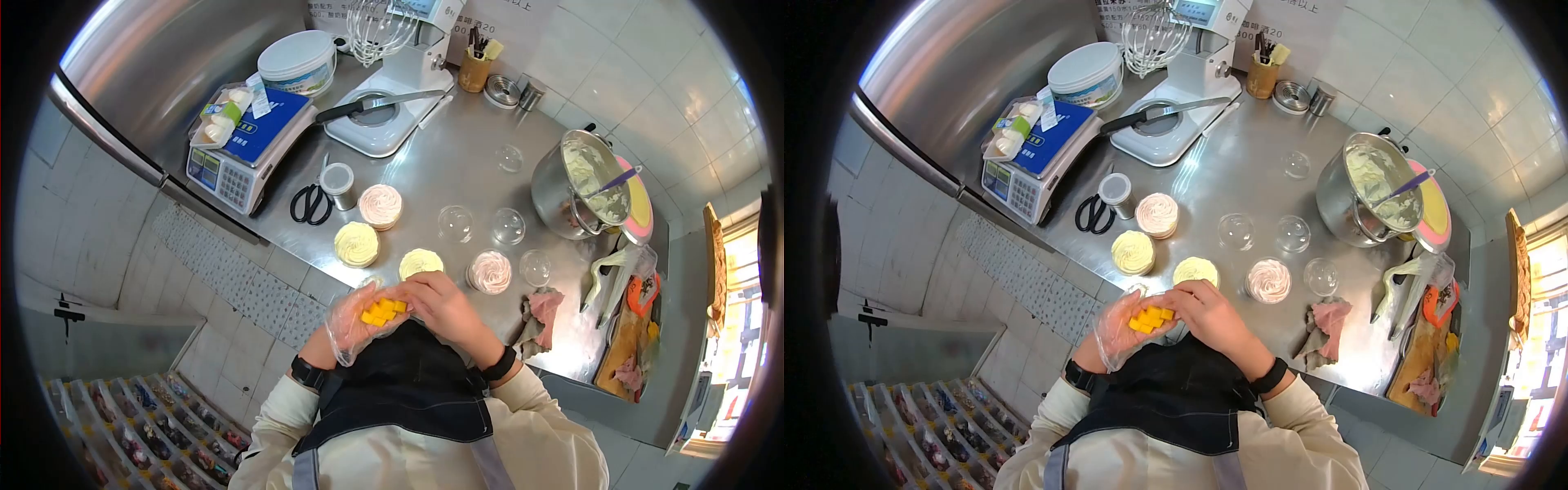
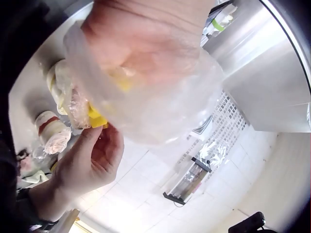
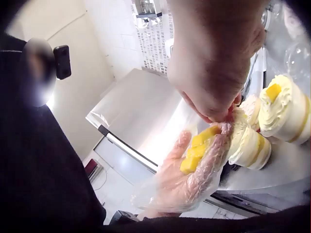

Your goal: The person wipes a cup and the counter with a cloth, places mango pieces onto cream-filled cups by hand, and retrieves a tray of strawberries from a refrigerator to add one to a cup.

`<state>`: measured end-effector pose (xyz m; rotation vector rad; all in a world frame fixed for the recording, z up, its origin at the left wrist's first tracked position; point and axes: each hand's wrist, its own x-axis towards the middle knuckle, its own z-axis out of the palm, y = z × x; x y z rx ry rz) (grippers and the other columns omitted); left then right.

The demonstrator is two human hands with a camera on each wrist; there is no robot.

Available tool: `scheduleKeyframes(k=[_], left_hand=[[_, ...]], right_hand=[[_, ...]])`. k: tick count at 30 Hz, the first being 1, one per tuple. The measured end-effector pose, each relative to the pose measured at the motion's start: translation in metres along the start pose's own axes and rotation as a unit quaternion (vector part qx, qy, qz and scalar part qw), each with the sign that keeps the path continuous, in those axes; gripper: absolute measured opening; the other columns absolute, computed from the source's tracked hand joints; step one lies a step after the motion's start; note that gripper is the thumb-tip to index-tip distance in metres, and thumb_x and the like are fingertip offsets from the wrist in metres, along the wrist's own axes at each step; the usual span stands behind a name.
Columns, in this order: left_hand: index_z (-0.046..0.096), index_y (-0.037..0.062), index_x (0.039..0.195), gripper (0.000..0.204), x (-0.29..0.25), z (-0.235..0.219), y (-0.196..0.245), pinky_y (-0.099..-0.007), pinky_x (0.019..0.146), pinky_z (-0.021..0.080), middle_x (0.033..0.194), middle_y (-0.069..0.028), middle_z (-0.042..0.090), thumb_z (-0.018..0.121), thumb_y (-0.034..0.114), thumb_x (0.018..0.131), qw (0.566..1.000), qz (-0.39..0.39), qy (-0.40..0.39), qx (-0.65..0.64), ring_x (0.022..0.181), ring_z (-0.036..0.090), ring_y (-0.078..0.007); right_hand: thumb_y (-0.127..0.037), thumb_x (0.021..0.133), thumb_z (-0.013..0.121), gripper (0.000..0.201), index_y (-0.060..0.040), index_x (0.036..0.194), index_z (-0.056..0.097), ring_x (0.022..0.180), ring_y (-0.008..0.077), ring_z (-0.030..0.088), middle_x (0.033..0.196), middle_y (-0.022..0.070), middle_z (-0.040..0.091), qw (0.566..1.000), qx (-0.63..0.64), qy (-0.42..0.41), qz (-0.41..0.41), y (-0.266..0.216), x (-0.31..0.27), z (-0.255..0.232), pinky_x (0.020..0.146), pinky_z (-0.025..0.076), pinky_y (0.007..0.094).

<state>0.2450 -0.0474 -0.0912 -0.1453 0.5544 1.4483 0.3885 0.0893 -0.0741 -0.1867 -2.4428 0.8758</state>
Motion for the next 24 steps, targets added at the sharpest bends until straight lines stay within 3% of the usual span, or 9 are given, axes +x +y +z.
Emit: scheduleKeyframes(k=[2, 4, 5, 7, 11, 13, 18, 24], left_hand=[[0.032, -0.0110, 0.131, 0.058, 0.002, 0.002, 0.000, -0.0391, 0.105, 0.035, 0.131, -0.0239, 0.041, 0.034, 0.036, 0.098, 0.994, -0.018, -0.106, 0.015, 0.121, 0.043, -0.0332], [0.029, -0.0111, 0.133, 0.059, 0.003, -0.004, 0.005, -0.0391, 0.105, 0.035, 0.133, -0.0248, 0.038, 0.034, 0.035, 0.098, 0.996, -0.002, -0.086, 0.011, 0.123, 0.042, -0.0344], [0.026, -0.0112, 0.134, 0.060, 0.002, -0.008, 0.008, -0.0392, 0.105, 0.035, 0.136, -0.0257, 0.036, 0.033, 0.035, 0.098, 0.998, 0.013, -0.065, 0.010, 0.124, 0.040, -0.0357], [0.025, -0.0110, 0.135, 0.060, -0.005, -0.010, 0.014, -0.0396, 0.105, 0.034, 0.136, -0.0271, 0.035, 0.035, 0.035, 0.097, 0.997, 0.030, -0.063, -0.014, 0.125, 0.039, -0.0362], [0.023, -0.0102, 0.136, 0.062, -0.023, -0.011, 0.018, -0.0394, 0.105, 0.034, 0.136, -0.0289, 0.033, 0.040, 0.034, 0.095, 0.996, 0.080, -0.028, -0.041, 0.126, 0.038, -0.0368], [0.023, -0.0107, 0.136, 0.060, -0.027, -0.018, 0.018, -0.0400, 0.104, 0.035, 0.136, -0.0295, 0.033, 0.040, 0.031, 0.095, 0.994, 0.090, -0.024, -0.064, 0.125, 0.039, -0.0377], [0.022, -0.0113, 0.136, 0.059, -0.036, -0.025, 0.017, -0.0408, 0.103, 0.036, 0.136, -0.0307, 0.032, 0.041, 0.027, 0.095, 0.987, 0.119, -0.027, -0.106, 0.124, 0.040, -0.0389], [0.021, -0.0091, 0.137, 0.062, -0.037, -0.031, 0.019, -0.0393, 0.104, 0.035, 0.139, -0.0291, 0.030, 0.040, 0.033, 0.095, 0.989, 0.133, -0.040, -0.059, 0.127, 0.036, -0.0364]], right_hand=[[-0.002, 0.075, 0.065, 0.027, -0.0036, 0.103, 0.062, 0.086, 0.0261, 0.060, 0.097, 0.0108, 0.061, 0.999, -0.011, 0.028, 0.034, 0.015, -0.002, -0.005, 0.074, 0.050, 0.0332], [-0.004, 0.075, 0.066, 0.029, -0.0027, 0.103, 0.061, 0.083, 0.0251, 0.062, 0.096, 0.0130, 0.062, 0.990, -0.004, 0.041, 0.138, 0.028, 0.004, -0.019, 0.073, 0.050, 0.0336], [-0.004, 0.075, 0.066, 0.029, -0.0027, 0.103, 0.061, 0.083, 0.0251, 0.062, 0.096, 0.0130, 0.062, 0.990, -0.005, 0.038, 0.138, 0.037, 0.006, -0.024, 0.073, 0.050, 0.0336], [-0.004, 0.077, 0.062, 0.026, -0.0025, 0.103, 0.058, 0.091, 0.0328, 0.058, 0.101, 0.0144, 0.061, 0.987, 0.002, 0.005, 0.163, 0.056, 0.010, -0.026, 0.077, 0.049, 0.0369], [-0.003, 0.078, 0.060, 0.027, -0.0023, 0.104, 0.057, 0.091, 0.0327, 0.058, 0.101, 0.0140, 0.061, 0.990, -0.003, -0.053, 0.130, 0.066, 0.012, -0.025, 0.078, 0.049, 0.0369], [-0.004, 0.078, 0.062, 0.026, -0.0023, 0.104, 0.059, 0.089, 0.0283, 0.060, 0.099, 0.0118, 0.061, 0.990, -0.013, -0.101, 0.098, 0.073, 0.013, -0.024, 0.079, 0.049, 0.0356], [-0.003, 0.078, 0.060, 0.016, -0.0009, 0.094, 0.061, 0.086, 0.0314, 0.059, 0.095, 0.0134, 0.061, 0.988, 0.026, -0.101, 0.111, 0.071, 0.015, -0.024, 0.074, 0.048, 0.0360], [-0.002, 0.078, 0.060, 0.009, 0.0007, 0.086, 0.064, 0.082, 0.0307, 0.060, 0.092, 0.0129, 0.062, 0.994, 0.007, -0.072, 0.088, 0.078, 0.008, -0.018, 0.074, 0.049, 0.0355]])
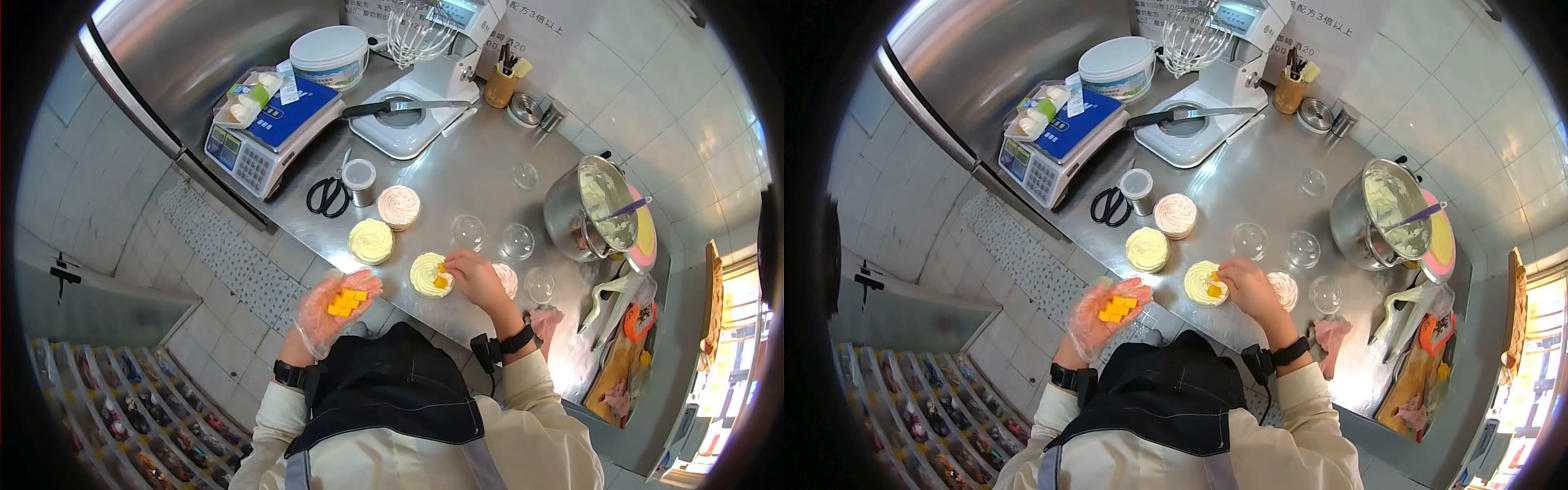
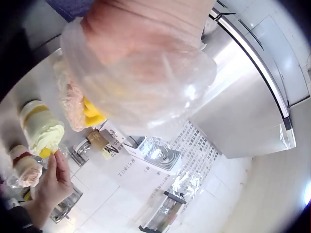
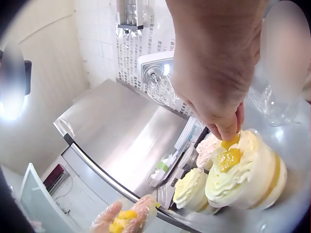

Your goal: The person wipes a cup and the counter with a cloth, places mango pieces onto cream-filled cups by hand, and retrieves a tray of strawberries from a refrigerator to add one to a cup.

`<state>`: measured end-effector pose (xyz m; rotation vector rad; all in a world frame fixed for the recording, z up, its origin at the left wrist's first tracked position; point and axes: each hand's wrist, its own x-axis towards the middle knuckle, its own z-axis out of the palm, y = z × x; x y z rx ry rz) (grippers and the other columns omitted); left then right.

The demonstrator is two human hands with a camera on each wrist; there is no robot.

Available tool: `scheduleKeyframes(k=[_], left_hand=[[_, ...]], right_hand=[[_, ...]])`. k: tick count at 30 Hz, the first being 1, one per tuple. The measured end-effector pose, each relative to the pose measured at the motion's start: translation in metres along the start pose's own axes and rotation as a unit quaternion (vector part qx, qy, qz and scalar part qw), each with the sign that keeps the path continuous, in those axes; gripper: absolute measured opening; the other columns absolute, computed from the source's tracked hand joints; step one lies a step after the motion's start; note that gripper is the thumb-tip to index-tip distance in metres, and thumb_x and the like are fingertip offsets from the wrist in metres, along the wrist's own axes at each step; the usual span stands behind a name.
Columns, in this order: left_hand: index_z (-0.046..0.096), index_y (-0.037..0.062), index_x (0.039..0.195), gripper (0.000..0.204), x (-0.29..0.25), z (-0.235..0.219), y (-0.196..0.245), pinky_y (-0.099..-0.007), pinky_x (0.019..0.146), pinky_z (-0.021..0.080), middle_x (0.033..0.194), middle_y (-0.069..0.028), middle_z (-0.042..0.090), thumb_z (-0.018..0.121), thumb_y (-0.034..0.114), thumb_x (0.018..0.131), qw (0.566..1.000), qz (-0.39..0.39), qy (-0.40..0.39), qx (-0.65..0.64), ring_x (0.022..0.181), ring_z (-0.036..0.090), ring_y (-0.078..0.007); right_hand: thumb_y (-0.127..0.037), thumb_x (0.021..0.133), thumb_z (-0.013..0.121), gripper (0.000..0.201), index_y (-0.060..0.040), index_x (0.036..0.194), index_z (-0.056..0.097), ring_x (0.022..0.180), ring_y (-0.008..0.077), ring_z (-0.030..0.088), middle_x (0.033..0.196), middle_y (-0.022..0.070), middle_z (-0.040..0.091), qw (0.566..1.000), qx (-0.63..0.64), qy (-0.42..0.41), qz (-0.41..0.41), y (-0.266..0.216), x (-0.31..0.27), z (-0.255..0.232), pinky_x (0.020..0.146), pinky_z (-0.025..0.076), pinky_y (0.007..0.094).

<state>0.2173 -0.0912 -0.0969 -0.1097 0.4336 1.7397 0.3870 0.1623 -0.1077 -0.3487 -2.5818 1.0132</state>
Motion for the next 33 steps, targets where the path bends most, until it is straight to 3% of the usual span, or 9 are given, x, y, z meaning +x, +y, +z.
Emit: scheduleKeyframes(k=[4, 7, 10, 12, 15, 19, 21, 27, 33], left_hand=[[0.020, -0.0101, 0.137, 0.063, -0.001, 0.007, -0.004, -0.0404, 0.108, 0.028, 0.140, -0.0284, 0.029, 0.036, 0.034, 0.096, 0.999, -0.008, -0.012, 0.029, 0.128, 0.034, -0.0368], [0.021, -0.0108, 0.137, 0.064, -0.001, 0.017, -0.006, -0.0408, 0.109, 0.025, 0.140, -0.0281, 0.028, 0.033, 0.037, 0.096, 1.000, -0.010, -0.010, 0.020, 0.129, 0.032, -0.0376], [0.027, -0.0064, 0.137, 0.063, 0.003, 0.022, -0.008, -0.0410, 0.108, 0.027, 0.138, -0.0228, 0.035, 0.036, 0.041, 0.096, 0.998, -0.045, -0.033, 0.006, 0.128, 0.035, -0.0327], [0.030, -0.0051, 0.136, 0.062, 0.002, 0.031, -0.010, -0.0409, 0.108, 0.027, 0.137, -0.0181, 0.037, 0.034, 0.042, 0.096, 0.998, -0.026, 0.045, 0.034, 0.127, 0.036, -0.0282], [0.031, -0.0045, 0.136, 0.060, 0.002, 0.021, -0.009, -0.0405, 0.108, 0.028, 0.136, -0.0149, 0.037, 0.032, 0.041, 0.097, 0.999, -0.026, -0.018, 0.035, 0.126, 0.036, -0.0245], [0.030, -0.0049, 0.136, 0.060, 0.004, 0.019, -0.015, -0.0401, 0.107, 0.028, 0.137, -0.0155, 0.036, 0.031, 0.040, 0.097, 0.999, -0.029, -0.037, -0.022, 0.126, 0.036, -0.0244], [0.029, -0.0062, 0.135, 0.059, 0.004, 0.016, -0.016, -0.0439, 0.107, 0.029, 0.134, -0.0204, 0.036, 0.038, 0.037, 0.096, 0.997, -0.021, -0.019, -0.075, 0.125, 0.037, -0.0314], [0.021, -0.0093, 0.137, 0.062, 0.005, 0.019, -0.013, -0.0436, 0.108, 0.028, 0.137, -0.0260, 0.030, 0.041, 0.031, 0.095, 0.987, -0.039, -0.062, -0.146, 0.127, 0.033, -0.0359], [0.017, -0.0090, 0.139, 0.065, 0.004, 0.014, -0.008, -0.0411, 0.109, 0.027, 0.142, -0.0287, 0.022, 0.043, 0.030, 0.094, 0.989, -0.037, -0.068, -0.123, 0.132, 0.027, -0.0374]], right_hand=[[-0.002, 0.077, 0.061, 0.012, -0.0003, 0.088, 0.064, 0.085, 0.0304, 0.059, 0.092, 0.0132, 0.062, 0.999, -0.040, 0.024, -0.013, -0.006, -0.001, -0.004, 0.075, 0.049, 0.0360], [0.000, 0.076, 0.062, 0.016, -0.0024, 0.091, 0.065, 0.087, 0.0307, 0.059, 0.092, 0.0130, 0.062, 0.999, 0.011, 0.037, -0.003, -0.055, 0.014, -0.010, 0.077, 0.049, 0.0369], [0.000, 0.075, 0.062, 0.028, -0.0057, 0.102, 0.062, 0.093, 0.0298, 0.058, 0.102, 0.0103, 0.061, 0.992, 0.060, -0.034, -0.107, -0.100, 0.021, 0.005, 0.080, 0.048, 0.0380], [-0.001, 0.074, 0.063, 0.032, -0.0066, 0.105, 0.061, 0.095, 0.0295, 0.058, 0.106, 0.0094, 0.060, 0.982, 0.095, -0.060, -0.152, -0.112, 0.025, 0.018, 0.080, 0.048, 0.0381], [-0.002, 0.073, 0.063, 0.036, -0.0083, 0.109, 0.059, 0.097, 0.0282, 0.058, 0.110, 0.0077, 0.058, 0.978, 0.060, -0.067, -0.186, -0.105, 0.027, 0.038, 0.080, 0.048, 0.0372], [-0.004, 0.073, 0.062, 0.034, -0.0112, 0.106, 0.061, 0.092, 0.0264, 0.058, 0.104, 0.0054, 0.060, 0.988, -0.004, -0.052, -0.144, -0.104, 0.023, 0.038, 0.079, 0.049, 0.0360], [-0.004, 0.074, 0.062, 0.032, -0.0121, 0.105, 0.062, 0.090, 0.0259, 0.058, 0.102, 0.0047, 0.060, 0.988, -0.032, -0.052, -0.142, -0.104, 0.024, 0.035, 0.077, 0.049, 0.0358], [-0.005, 0.075, 0.065, 0.029, -0.0097, 0.103, 0.062, 0.084, 0.0275, 0.059, 0.093, 0.0093, 0.061, 0.992, 0.043, -0.016, -0.117, -0.085, 0.028, 0.025, 0.075, 0.049, 0.0355], [-0.008, 0.077, 0.066, 0.020, -0.0020, 0.095, 0.060, 0.078, 0.0313, 0.059, 0.087, 0.0133, 0.061, 0.997, 0.039, 0.024, 0.059, -0.041, 0.047, -0.002, 0.071, 0.049, 0.0374]])
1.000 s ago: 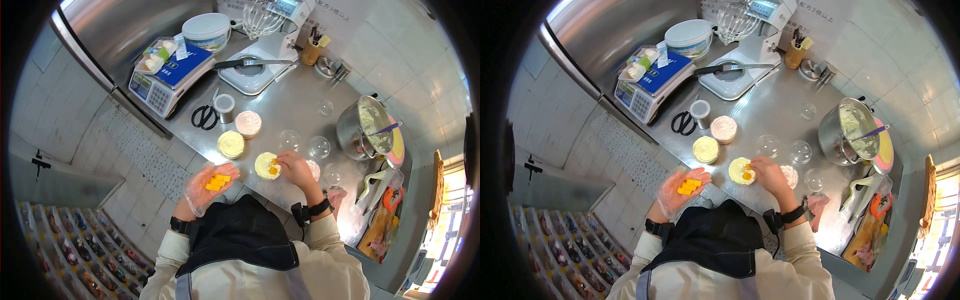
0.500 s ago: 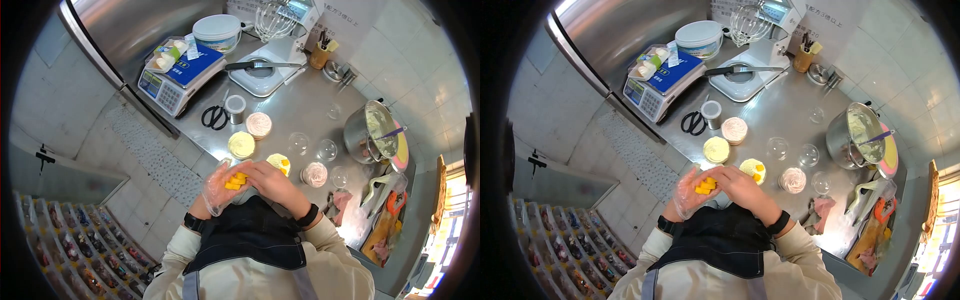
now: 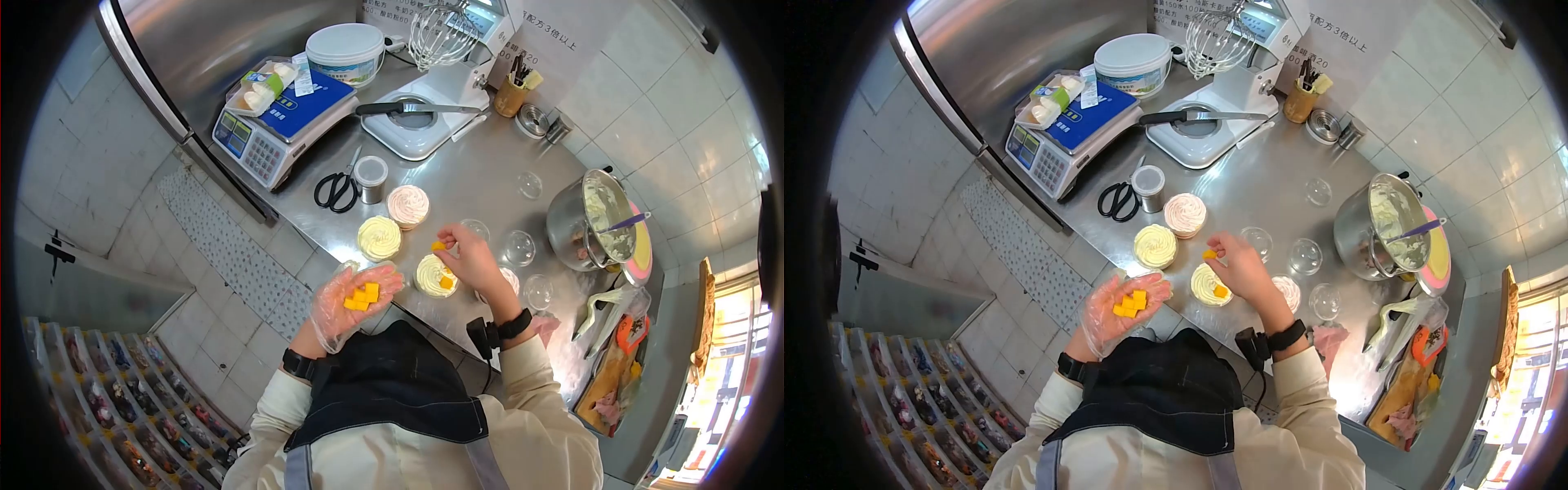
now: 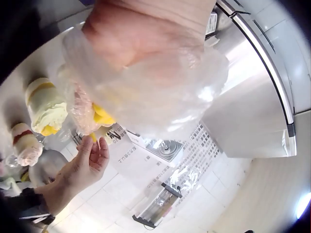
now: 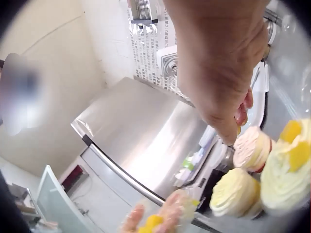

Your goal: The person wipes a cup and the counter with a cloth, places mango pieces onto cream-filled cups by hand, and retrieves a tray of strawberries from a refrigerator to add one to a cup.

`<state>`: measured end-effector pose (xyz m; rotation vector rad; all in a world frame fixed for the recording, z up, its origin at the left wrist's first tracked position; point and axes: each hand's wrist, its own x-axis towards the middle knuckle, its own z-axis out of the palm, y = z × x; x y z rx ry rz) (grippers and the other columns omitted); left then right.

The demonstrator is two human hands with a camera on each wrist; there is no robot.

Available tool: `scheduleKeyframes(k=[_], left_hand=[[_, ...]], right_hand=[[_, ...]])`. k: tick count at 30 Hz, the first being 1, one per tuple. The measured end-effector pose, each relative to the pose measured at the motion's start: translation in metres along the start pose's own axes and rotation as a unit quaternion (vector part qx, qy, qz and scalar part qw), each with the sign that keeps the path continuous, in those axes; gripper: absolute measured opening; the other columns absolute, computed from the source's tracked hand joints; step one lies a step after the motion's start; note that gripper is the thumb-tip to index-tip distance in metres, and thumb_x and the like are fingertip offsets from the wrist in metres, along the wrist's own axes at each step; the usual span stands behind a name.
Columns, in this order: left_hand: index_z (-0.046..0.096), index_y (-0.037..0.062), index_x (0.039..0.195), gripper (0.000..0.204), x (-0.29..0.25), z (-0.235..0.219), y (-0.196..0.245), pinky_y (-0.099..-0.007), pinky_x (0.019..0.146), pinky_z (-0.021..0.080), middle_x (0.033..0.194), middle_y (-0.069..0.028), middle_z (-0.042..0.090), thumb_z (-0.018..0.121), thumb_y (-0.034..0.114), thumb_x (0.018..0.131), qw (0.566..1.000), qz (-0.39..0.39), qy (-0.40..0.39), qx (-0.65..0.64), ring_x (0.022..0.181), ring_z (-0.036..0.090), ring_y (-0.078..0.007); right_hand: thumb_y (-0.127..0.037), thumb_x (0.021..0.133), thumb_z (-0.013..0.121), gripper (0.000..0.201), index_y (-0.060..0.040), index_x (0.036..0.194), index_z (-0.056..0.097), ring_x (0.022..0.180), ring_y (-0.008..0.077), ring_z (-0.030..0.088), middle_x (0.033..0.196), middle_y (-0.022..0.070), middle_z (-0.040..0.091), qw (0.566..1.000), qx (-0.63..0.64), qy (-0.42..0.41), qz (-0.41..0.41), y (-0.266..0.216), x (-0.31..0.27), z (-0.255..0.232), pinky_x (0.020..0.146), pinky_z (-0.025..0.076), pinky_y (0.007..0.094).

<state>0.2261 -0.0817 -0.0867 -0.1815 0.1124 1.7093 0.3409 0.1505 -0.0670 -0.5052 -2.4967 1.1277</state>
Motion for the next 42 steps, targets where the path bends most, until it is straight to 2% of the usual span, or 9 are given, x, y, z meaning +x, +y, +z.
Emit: scheduleKeyframes(k=[2, 5, 15, 17, 27, 30, 34, 36, 42], left_hand=[[0.019, -0.0087, 0.138, 0.065, -0.001, -0.001, 0.002, -0.0397, 0.108, 0.029, 0.141, -0.0274, 0.025, 0.041, 0.034, 0.094, 0.999, 0.002, -0.001, 0.042, 0.131, 0.030, -0.0354], [0.022, -0.0082, 0.138, 0.064, -0.004, -0.001, 0.001, -0.0379, 0.106, 0.031, 0.141, -0.0260, 0.029, 0.039, 0.037, 0.095, 0.996, 0.008, 0.006, 0.090, 0.131, 0.033, -0.0332], [0.027, -0.0084, 0.136, 0.060, -0.009, -0.006, 0.000, -0.0357, 0.104, 0.034, 0.138, -0.0256, 0.035, 0.036, 0.036, 0.097, 0.989, 0.016, 0.028, 0.144, 0.127, 0.038, -0.0325], [0.027, -0.0086, 0.136, 0.060, -0.008, -0.007, 0.001, -0.0356, 0.104, 0.035, 0.138, -0.0257, 0.034, 0.036, 0.035, 0.097, 0.990, 0.015, 0.025, 0.140, 0.127, 0.038, -0.0325], [0.020, -0.0096, 0.138, 0.064, -0.007, -0.017, 0.000, -0.0394, 0.109, 0.026, 0.141, -0.0285, 0.025, 0.039, 0.035, 0.095, 0.994, 0.017, -0.002, 0.106, 0.132, 0.028, -0.0353], [0.021, -0.0087, 0.138, 0.065, -0.008, -0.009, -0.001, -0.0396, 0.108, 0.027, 0.141, -0.0269, 0.028, 0.037, 0.038, 0.095, 0.993, 0.022, 0.011, 0.113, 0.132, 0.030, -0.0333], [0.025, -0.0064, 0.138, 0.066, -0.005, -0.012, -0.004, -0.0393, 0.107, 0.028, 0.140, -0.0232, 0.032, 0.037, 0.042, 0.095, 0.997, 0.011, 0.014, 0.077, 0.130, 0.034, -0.0304], [0.029, -0.0038, 0.137, 0.067, -0.003, -0.015, -0.005, -0.0378, 0.106, 0.029, 0.137, -0.0181, 0.037, 0.036, 0.046, 0.094, 0.985, 0.027, 0.093, 0.144, 0.125, 0.039, -0.0269], [0.031, -0.0033, 0.136, 0.065, -0.001, -0.015, -0.008, -0.0377, 0.106, 0.029, 0.133, -0.0158, 0.040, 0.031, 0.047, 0.095, 0.981, 0.027, 0.031, 0.187, 0.123, 0.039, -0.0233]], right_hand=[[-0.009, 0.076, 0.066, 0.017, -0.0005, 0.089, 0.059, 0.078, 0.0308, 0.060, 0.083, 0.0148, 0.061, 0.993, -0.055, -0.099, -0.016, 0.007, 0.003, -0.001, 0.069, 0.048, 0.0372], [-0.010, 0.076, 0.065, 0.015, 0.0006, 0.084, 0.059, 0.078, 0.0306, 0.060, 0.081, 0.0151, 0.061, 0.985, -0.070, -0.138, -0.076, 0.014, 0.003, 0.003, 0.068, 0.048, 0.0370], [-0.007, 0.075, 0.063, 0.009, 0.0006, 0.079, 0.065, 0.075, 0.0300, 0.060, 0.079, 0.0139, 0.063, 0.992, -0.065, -0.107, -0.034, 0.019, 0.001, 0.006, 0.068, 0.048, 0.0365], [-0.007, 0.075, 0.063, 0.009, 0.0000, 0.079, 0.065, 0.075, 0.0296, 0.060, 0.079, 0.0135, 0.063, 0.983, -0.088, -0.122, -0.105, 0.025, 0.002, 0.008, 0.068, 0.048, 0.0369], [-0.006, 0.075, 0.062, 0.006, -0.0009, 0.078, 0.062, 0.079, 0.0301, 0.057, 0.079, 0.0119, 0.060, 0.981, -0.075, -0.122, -0.131, 0.022, -0.002, 0.012, 0.073, 0.046, 0.0375], [-0.005, 0.074, 0.063, 0.008, -0.0015, 0.081, 0.062, 0.081, 0.0301, 0.057, 0.080, 0.0114, 0.061, 0.985, -0.064, -0.106, -0.124, -0.008, -0.008, 0.009, 0.074, 0.047, 0.0373], [-0.003, 0.074, 0.063, 0.021, -0.0037, 0.095, 0.064, 0.090, 0.0294, 0.057, 0.096, 0.0104, 0.061, 0.972, -0.014, -0.088, -0.216, -0.053, -0.024, 0.033, 0.079, 0.047, 0.0364], [-0.003, 0.073, 0.062, 0.026, -0.0044, 0.099, 0.064, 0.093, 0.0291, 0.056, 0.102, 0.0100, 0.060, 0.967, 0.019, -0.109, -0.228, -0.061, -0.025, 0.043, 0.080, 0.047, 0.0359], [-0.002, 0.073, 0.060, 0.034, -0.0068, 0.106, 0.061, 0.096, 0.0284, 0.056, 0.106, 0.0085, 0.058, 0.953, -0.014, -0.136, -0.270, -0.053, -0.031, 0.051, 0.082, 0.047, 0.0339]])
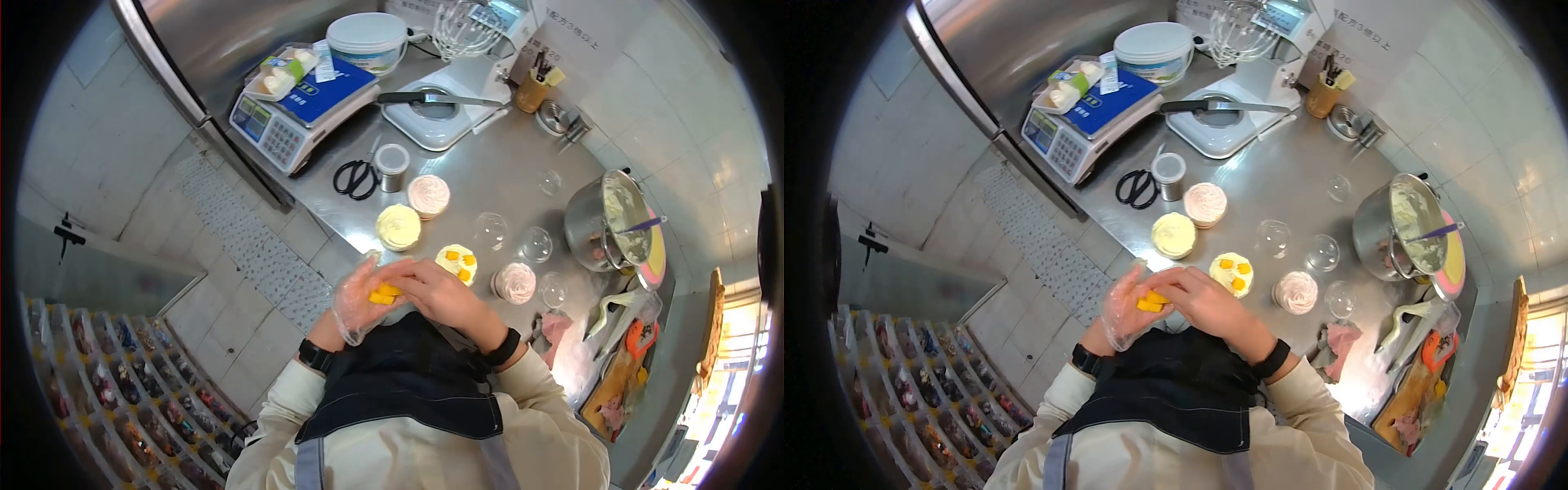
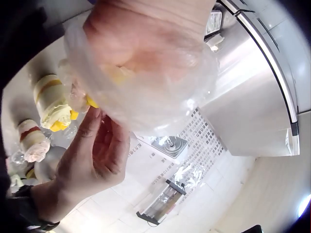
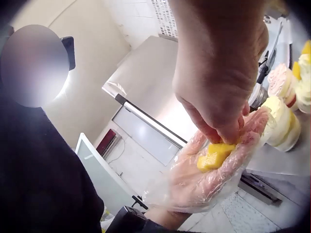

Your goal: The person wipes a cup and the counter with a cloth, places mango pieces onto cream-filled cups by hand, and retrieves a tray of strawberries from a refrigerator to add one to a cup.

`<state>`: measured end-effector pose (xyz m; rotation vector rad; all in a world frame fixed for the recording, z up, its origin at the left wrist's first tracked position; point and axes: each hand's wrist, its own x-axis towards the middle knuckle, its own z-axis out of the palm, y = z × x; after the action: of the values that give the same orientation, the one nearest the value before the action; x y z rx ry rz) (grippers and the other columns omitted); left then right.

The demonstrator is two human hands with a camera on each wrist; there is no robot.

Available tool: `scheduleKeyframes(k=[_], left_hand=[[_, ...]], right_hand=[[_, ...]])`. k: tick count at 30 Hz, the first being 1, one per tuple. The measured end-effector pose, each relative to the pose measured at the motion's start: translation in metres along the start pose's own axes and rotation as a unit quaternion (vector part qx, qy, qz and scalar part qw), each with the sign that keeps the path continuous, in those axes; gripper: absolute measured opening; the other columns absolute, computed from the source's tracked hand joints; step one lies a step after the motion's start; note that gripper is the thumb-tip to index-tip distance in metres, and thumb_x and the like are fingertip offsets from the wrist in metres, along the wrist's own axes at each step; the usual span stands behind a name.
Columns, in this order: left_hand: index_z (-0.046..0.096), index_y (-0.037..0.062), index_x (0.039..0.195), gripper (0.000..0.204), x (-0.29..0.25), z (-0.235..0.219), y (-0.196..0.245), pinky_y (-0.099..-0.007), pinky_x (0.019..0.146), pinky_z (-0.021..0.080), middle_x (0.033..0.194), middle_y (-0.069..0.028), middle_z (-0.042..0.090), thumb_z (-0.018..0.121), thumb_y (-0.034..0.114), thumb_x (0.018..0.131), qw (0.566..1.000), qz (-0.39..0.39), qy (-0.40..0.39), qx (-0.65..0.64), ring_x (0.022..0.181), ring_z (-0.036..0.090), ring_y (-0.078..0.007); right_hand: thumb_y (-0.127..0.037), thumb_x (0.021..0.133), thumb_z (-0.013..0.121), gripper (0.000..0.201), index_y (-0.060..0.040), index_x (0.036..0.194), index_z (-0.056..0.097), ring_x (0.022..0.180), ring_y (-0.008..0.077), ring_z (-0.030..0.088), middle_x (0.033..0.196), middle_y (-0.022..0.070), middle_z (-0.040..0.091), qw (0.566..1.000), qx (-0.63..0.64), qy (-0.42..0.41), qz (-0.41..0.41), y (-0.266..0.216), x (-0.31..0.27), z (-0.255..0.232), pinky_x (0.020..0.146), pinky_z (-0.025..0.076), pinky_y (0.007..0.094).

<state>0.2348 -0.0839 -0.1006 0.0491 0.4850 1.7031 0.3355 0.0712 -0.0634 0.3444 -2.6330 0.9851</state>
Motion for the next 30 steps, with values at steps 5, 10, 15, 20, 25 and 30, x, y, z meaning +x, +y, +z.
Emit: scheduleKeyframes(k=[5, 10, 15, 20, 25, 30], left_hand=[[0.025, -0.0062, 0.137, 0.064, -0.001, 0.005, -0.004, -0.0393, 0.109, 0.025, 0.136, -0.0194, 0.035, 0.034, 0.042, 0.096, 0.995, -0.025, 0.021, -0.092, 0.127, 0.035, -0.0279], [0.025, -0.0050, 0.138, 0.062, -0.002, 0.005, 0.003, -0.0385, 0.108, 0.027, 0.142, -0.0225, 0.028, 0.036, 0.040, 0.096, 0.996, -0.034, -0.029, -0.076, 0.131, 0.031, -0.0316], [0.021, -0.0056, 0.139, 0.064, -0.003, -0.004, 0.004, -0.0377, 0.109, 0.027, 0.143, -0.0247, 0.026, 0.039, 0.039, 0.096, 0.996, -0.017, -0.020, -0.084, 0.132, 0.030, -0.0334], [0.020, -0.0062, 0.139, 0.064, 0.000, -0.010, 0.004, -0.0381, 0.109, 0.026, 0.142, -0.0260, 0.025, 0.041, 0.036, 0.095, 0.995, -0.016, -0.028, -0.090, 0.133, 0.029, -0.0342], [0.024, -0.0054, 0.138, 0.063, -0.003, -0.016, 0.006, -0.0370, 0.108, 0.028, 0.142, -0.0246, 0.029, 0.039, 0.038, 0.096, 0.998, -0.009, -0.028, -0.061, 0.131, 0.032, -0.0324], [0.019, -0.0069, 0.139, 0.066, -0.004, -0.017, 0.008, -0.0388, 0.110, 0.025, 0.143, -0.0272, 0.022, 0.044, 0.034, 0.094, 0.997, -0.002, -0.023, -0.080, 0.133, 0.027, -0.0354]], right_hand=[[0.000, 0.073, 0.064, 0.030, -0.0052, 0.102, 0.062, 0.092, 0.0280, 0.058, 0.103, 0.0108, 0.059, 0.996, -0.032, 0.051, 0.061, 0.006, -0.014, 0.003, 0.079, 0.048, 0.0350], [-0.004, 0.074, 0.067, 0.029, -0.0036, 0.102, 0.059, 0.087, 0.0295, 0.059, 0.097, 0.0129, 0.059, 0.981, -0.081, 0.128, 0.121, 0.022, -0.035, -0.001, 0.075, 0.049, 0.0362], [-0.005, 0.074, 0.068, 0.030, -0.0035, 0.101, 0.055, 0.084, 0.0318, 0.057, 0.093, 0.0131, 0.059, 0.962, -0.127, 0.130, 0.203, 0.032, -0.052, -0.006, 0.074, 0.048, 0.0382], [-0.005, 0.070, 0.068, 0.026, -0.0033, 0.092, 0.056, 0.083, 0.0300, 0.054, 0.090, 0.0105, 0.057, 0.968, -0.194, 0.085, 0.132, 0.038, -0.049, -0.005, 0.072, 0.047, 0.0381], [-0.007, 0.068, 0.070, 0.017, -0.0051, 0.081, 0.060, 0.080, 0.0278, 0.053, 0.085, 0.0075, 0.055, 0.960, -0.220, 0.113, 0.133, 0.038, -0.047, -0.001, 0.069, 0.046, 0.0359], [-0.007, 0.066, 0.072, 0.012, -0.0055, 0.073, 0.063, 0.077, 0.0257, 0.052, 0.082, 0.0060, 0.055, 0.952, -0.220, 0.148, 0.151, 0.041, -0.049, 0.000, 0.065, 0.045, 0.0348]])
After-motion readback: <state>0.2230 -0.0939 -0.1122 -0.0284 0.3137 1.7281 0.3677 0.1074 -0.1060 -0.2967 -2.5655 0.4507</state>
